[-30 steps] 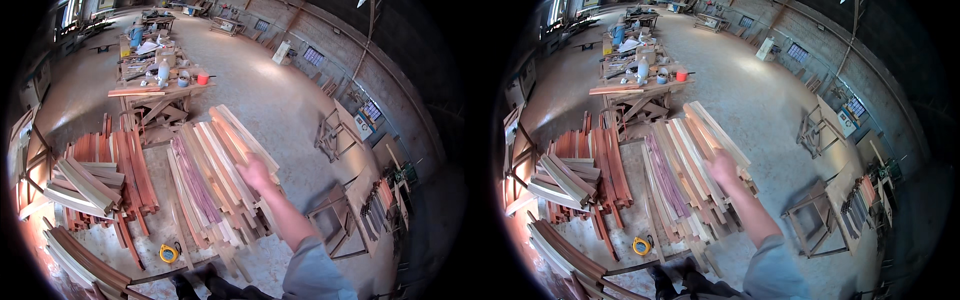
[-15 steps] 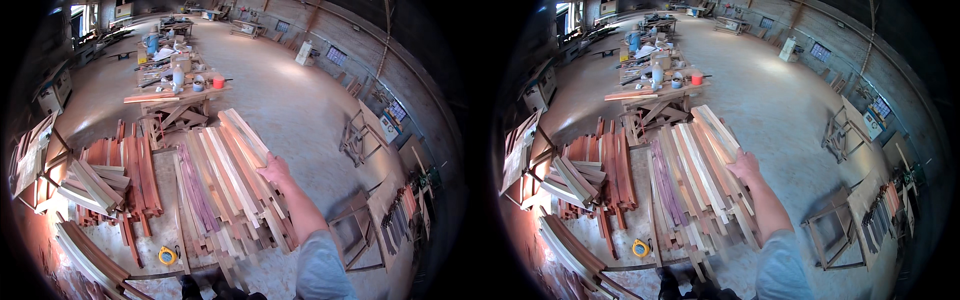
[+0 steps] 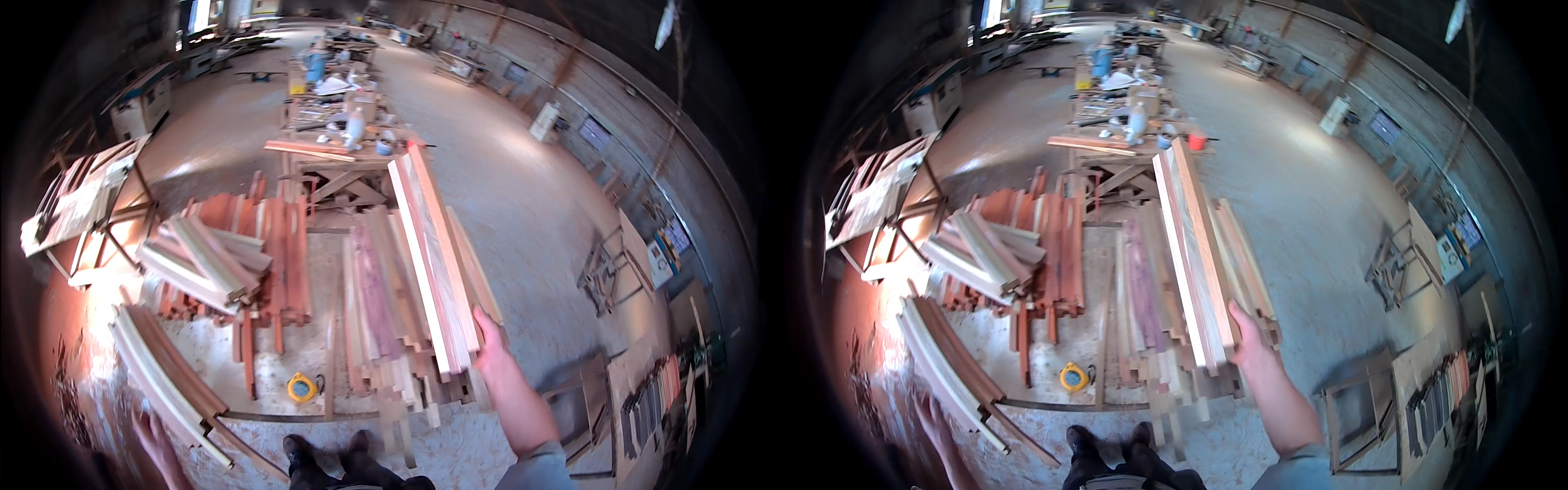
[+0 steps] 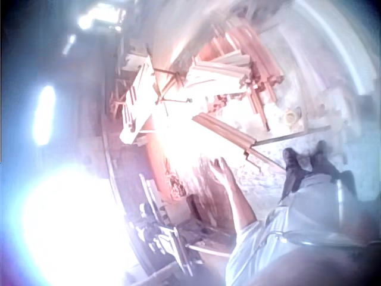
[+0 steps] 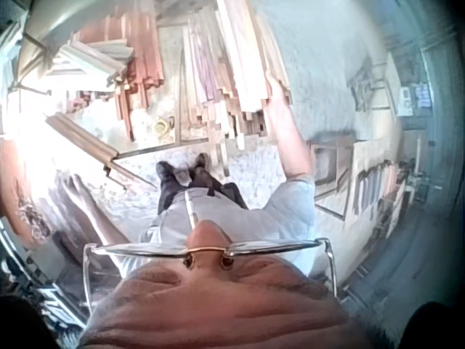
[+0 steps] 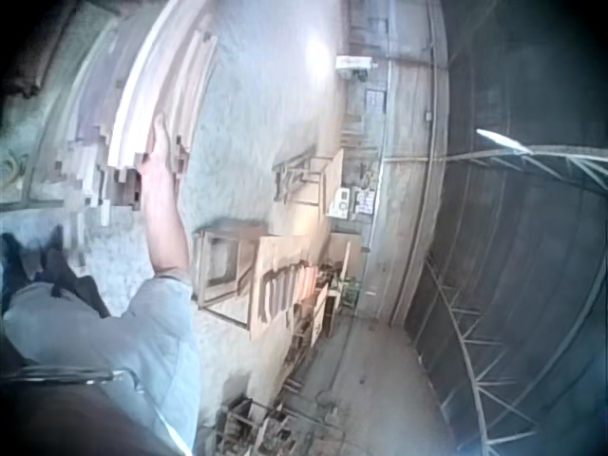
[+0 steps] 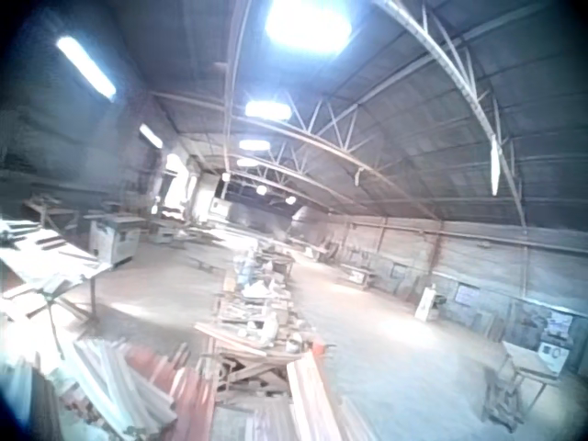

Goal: The person measures a wooden plank with a tape measure and then repeatedly picks up individual planks from a pile, inspects them, and places them into a separate stack. The person handles the wood by hand, organizing the pieces in a workshop environment.

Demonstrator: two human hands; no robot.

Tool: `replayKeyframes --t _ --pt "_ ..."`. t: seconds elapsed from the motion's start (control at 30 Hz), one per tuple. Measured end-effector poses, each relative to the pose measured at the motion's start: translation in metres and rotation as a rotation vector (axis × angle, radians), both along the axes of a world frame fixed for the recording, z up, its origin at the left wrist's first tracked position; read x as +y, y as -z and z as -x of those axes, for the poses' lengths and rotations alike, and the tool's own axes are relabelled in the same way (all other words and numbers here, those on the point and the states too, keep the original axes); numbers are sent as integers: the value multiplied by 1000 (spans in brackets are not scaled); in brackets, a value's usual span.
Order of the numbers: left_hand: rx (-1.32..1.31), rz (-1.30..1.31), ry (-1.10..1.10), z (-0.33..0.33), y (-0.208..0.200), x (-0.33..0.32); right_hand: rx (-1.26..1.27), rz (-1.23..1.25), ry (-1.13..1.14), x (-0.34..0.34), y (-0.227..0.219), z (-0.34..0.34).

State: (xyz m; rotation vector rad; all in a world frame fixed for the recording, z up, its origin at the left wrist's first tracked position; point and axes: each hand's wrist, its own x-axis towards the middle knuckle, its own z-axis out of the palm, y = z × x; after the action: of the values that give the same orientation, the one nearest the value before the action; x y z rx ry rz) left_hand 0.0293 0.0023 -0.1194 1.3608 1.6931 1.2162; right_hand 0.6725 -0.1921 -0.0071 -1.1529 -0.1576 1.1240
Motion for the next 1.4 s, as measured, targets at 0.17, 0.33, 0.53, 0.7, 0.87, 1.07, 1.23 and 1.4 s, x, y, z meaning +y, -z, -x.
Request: replayKeyframes --t 0.17,0.33,0.53,0.7,0.87,1.07,1.23,1.4 --pt "-246 -75 484 -118 -88 -2 46 -119 -306 6 19 109" --pt "-650 306 841 -158 -101 -14 -94 -135 -559 58 10 234" --pt "-1160 463 428 -148 -70 -13 -1630 136 -658 98 11 366" --pt "-1279 459 166 -109 -33 -13 -1634 150 -873 107 15 403" --pt "-1415 538 240 -80 -16 -7 -1379 155 -927 118 30 402" --pt "-1430 542 237 -65 -8 -2 -1288 -31 -850 127 48 397" --pt "-1432 519 191 -58 0 2 -1392 -197 -810 133 70 399" --pt "-1408 496 184 -52 -8 6 -1395 -122 -833 136 61 416"
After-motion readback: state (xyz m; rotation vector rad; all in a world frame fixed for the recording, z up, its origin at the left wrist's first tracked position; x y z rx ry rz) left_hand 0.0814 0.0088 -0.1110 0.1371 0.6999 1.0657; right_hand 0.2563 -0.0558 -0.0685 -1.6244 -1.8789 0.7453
